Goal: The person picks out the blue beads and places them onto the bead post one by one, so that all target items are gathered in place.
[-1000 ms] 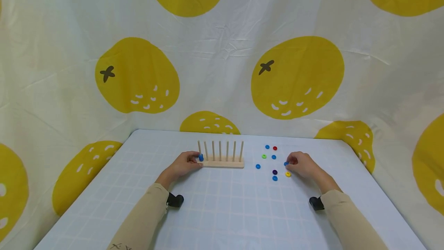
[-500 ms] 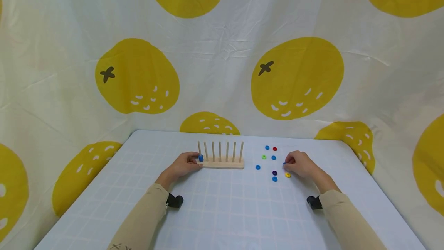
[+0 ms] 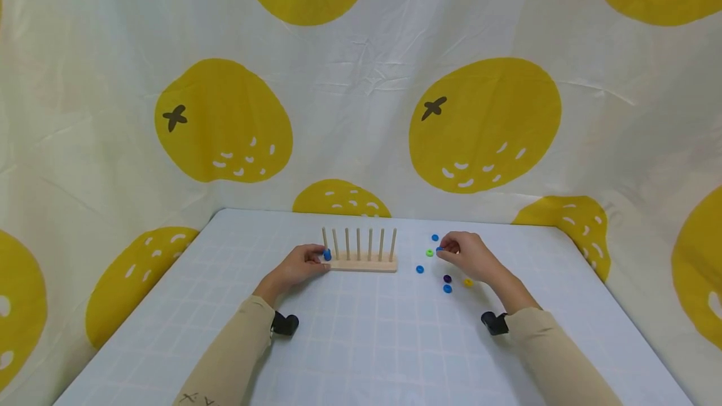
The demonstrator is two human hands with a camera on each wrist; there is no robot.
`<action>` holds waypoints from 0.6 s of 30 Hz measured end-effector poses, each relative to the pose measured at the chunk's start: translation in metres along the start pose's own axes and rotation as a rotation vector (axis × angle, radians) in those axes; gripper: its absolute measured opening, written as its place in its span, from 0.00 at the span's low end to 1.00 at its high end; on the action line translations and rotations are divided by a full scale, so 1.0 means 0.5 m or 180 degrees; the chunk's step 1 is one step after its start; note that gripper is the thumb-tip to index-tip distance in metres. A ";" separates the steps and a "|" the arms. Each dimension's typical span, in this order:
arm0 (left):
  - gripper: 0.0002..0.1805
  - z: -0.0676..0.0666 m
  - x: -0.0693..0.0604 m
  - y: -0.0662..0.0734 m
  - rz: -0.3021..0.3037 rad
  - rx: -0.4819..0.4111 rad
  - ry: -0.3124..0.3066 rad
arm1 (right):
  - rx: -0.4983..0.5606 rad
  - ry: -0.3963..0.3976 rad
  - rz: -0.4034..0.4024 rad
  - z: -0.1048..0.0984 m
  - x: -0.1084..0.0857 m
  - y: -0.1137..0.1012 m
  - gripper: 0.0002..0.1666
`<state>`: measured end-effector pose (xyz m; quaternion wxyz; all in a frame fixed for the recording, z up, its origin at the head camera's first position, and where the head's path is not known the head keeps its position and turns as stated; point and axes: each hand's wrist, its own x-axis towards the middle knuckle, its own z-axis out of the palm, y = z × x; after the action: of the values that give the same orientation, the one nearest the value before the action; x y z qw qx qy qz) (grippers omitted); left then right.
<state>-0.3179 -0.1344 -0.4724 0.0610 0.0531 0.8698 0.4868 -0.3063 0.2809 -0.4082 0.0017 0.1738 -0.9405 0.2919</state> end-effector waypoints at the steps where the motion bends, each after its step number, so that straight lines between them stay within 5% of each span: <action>1: 0.28 0.000 0.001 -0.001 0.0005 0.0003 0.0001 | 0.0013 0.0024 -0.0041 0.002 0.001 -0.006 0.11; 18: 0.28 0.000 -0.001 -0.001 -0.0007 0.0002 0.0002 | 0.0194 0.0602 -0.0671 0.044 0.015 -0.084 0.07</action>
<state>-0.3173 -0.1348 -0.4727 0.0613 0.0520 0.8700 0.4865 -0.2976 0.2339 -0.4025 0.1158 0.2433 -0.9034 0.3335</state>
